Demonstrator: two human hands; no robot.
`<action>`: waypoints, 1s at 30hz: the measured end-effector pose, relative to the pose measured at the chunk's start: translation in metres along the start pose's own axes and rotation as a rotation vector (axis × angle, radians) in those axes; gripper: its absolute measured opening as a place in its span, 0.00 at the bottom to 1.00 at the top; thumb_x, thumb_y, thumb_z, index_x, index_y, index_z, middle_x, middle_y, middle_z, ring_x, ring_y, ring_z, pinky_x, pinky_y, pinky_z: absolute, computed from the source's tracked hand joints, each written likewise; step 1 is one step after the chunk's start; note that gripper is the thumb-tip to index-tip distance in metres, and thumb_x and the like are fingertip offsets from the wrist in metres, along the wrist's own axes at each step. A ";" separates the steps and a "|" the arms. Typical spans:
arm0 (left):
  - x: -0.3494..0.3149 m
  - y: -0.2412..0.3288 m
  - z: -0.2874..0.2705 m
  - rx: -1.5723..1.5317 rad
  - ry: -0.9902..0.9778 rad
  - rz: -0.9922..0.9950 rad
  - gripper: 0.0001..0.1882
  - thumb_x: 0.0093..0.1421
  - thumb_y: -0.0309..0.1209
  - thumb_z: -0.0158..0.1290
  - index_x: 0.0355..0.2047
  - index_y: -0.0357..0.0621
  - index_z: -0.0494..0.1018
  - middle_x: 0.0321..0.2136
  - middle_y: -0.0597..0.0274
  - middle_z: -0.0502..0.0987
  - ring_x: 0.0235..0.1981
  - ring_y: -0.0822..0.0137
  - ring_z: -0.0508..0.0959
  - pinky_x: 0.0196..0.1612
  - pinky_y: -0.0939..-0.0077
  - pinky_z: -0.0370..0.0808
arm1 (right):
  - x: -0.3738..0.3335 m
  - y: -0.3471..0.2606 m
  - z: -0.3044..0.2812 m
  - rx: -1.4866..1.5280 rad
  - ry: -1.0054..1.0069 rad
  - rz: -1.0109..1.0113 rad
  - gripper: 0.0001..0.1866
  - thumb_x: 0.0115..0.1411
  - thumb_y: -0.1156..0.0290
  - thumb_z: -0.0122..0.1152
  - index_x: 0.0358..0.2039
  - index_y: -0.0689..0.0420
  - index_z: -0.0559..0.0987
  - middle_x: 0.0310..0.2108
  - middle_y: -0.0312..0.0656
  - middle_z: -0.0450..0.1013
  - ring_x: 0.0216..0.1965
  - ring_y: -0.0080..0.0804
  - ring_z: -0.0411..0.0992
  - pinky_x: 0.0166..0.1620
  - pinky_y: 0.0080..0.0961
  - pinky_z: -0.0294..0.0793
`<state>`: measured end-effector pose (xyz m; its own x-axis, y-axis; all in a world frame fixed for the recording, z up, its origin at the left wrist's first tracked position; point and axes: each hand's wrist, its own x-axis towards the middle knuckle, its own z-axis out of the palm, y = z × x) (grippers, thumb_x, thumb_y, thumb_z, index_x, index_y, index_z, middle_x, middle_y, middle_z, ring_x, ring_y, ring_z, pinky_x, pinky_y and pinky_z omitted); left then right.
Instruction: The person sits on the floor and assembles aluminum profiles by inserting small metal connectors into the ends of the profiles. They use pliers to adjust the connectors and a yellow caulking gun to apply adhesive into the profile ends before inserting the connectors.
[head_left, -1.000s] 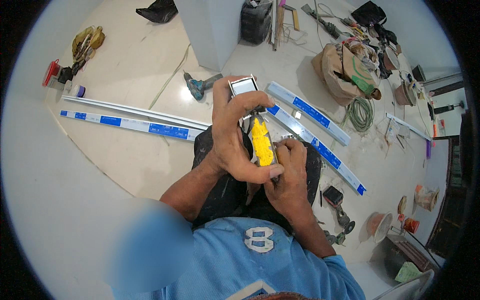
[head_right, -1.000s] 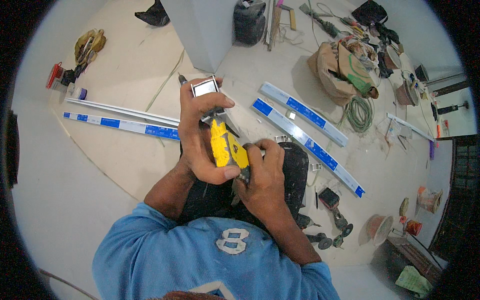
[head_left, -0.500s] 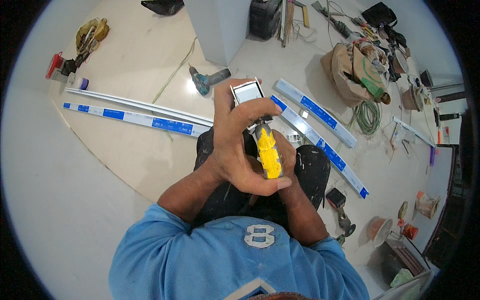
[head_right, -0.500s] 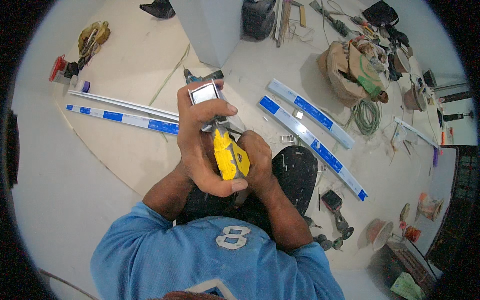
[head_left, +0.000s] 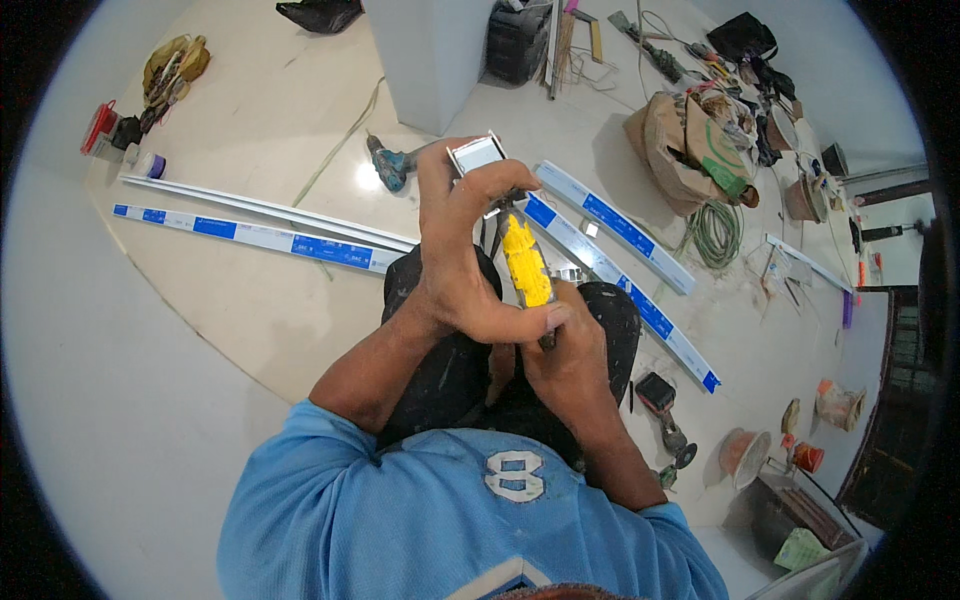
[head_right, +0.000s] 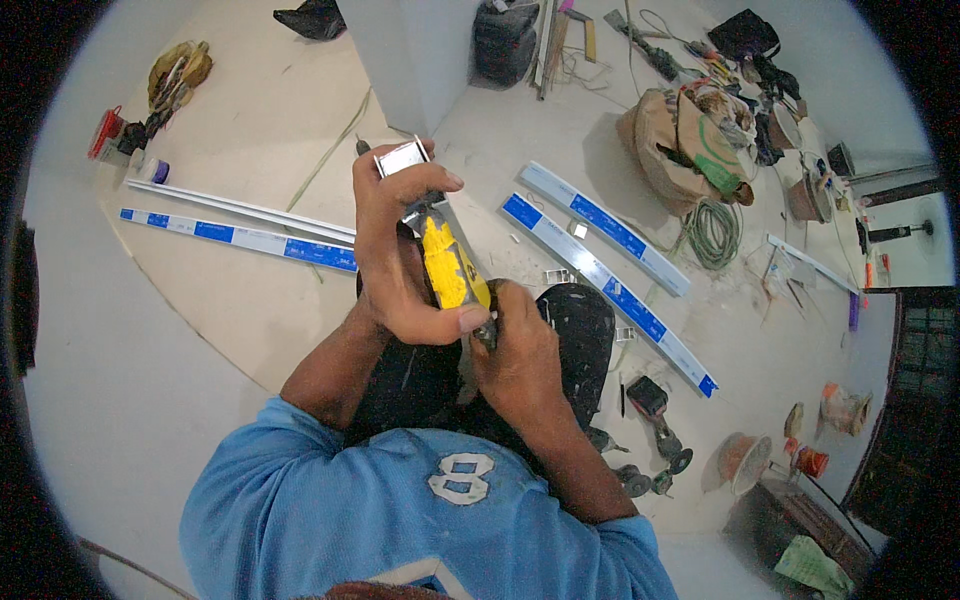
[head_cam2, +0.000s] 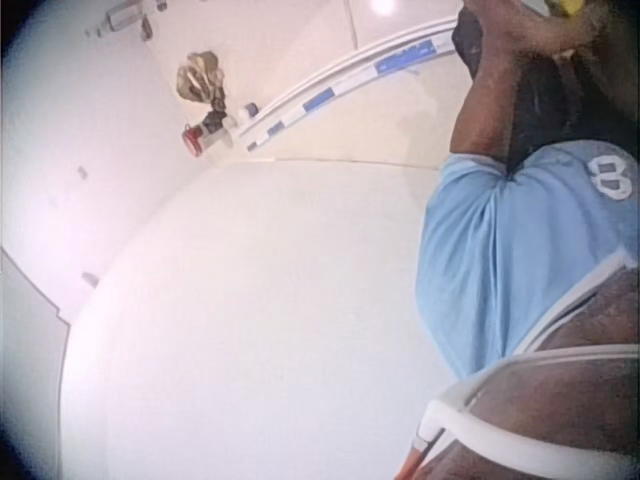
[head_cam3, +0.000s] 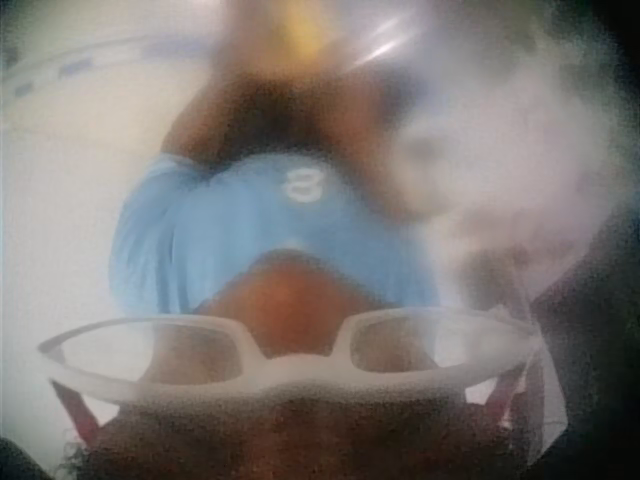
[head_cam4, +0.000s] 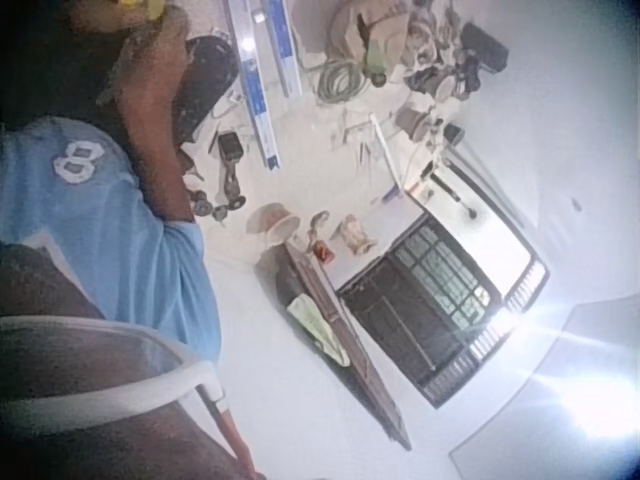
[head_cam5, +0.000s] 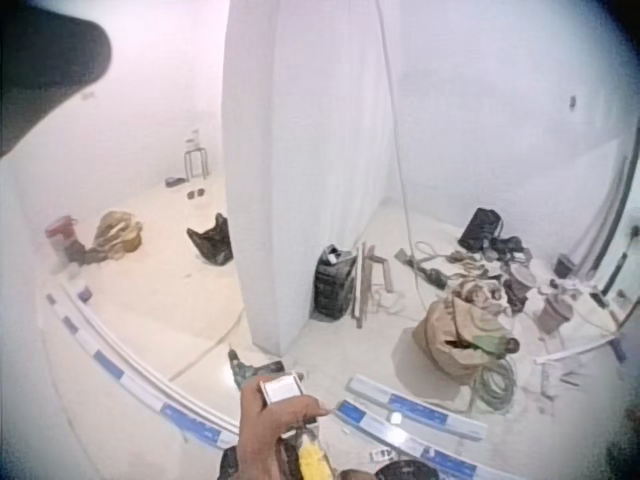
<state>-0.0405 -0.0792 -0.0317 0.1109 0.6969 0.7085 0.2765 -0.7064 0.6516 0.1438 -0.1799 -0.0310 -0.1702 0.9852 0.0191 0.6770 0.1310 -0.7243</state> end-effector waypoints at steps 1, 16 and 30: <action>0.001 0.001 0.002 -0.010 0.030 0.009 0.52 0.35 0.63 0.72 0.55 0.38 0.76 0.52 0.44 0.65 0.57 0.48 0.68 0.58 0.53 0.69 | -0.004 -0.006 -0.008 0.075 -0.082 0.094 0.29 0.64 0.74 0.69 0.63 0.65 0.69 0.49 0.60 0.77 0.46 0.64 0.82 0.50 0.51 0.82; 0.001 0.009 0.004 -0.034 0.096 0.037 0.47 0.36 0.63 0.69 0.49 0.38 0.80 0.47 0.46 0.69 0.50 0.51 0.72 0.50 0.60 0.71 | -0.008 -0.041 -0.036 -0.058 -0.094 0.096 0.36 0.63 0.73 0.71 0.68 0.68 0.66 0.60 0.65 0.69 0.59 0.67 0.74 0.64 0.53 0.74; -0.005 0.015 0.002 -0.056 0.081 -0.017 0.45 0.35 0.61 0.69 0.49 0.42 0.80 0.46 0.48 0.70 0.54 0.51 0.69 0.49 0.58 0.72 | 0.030 0.047 0.049 0.243 0.248 -0.355 0.21 0.59 0.58 0.75 0.34 0.62 0.75 0.28 0.51 0.69 0.31 0.56 0.73 0.35 0.47 0.72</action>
<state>-0.0349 -0.0930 -0.0256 0.0284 0.6986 0.7150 0.2238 -0.7016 0.6766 0.1357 -0.1495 -0.0982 -0.1649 0.8849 0.4356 0.4162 0.4628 -0.7827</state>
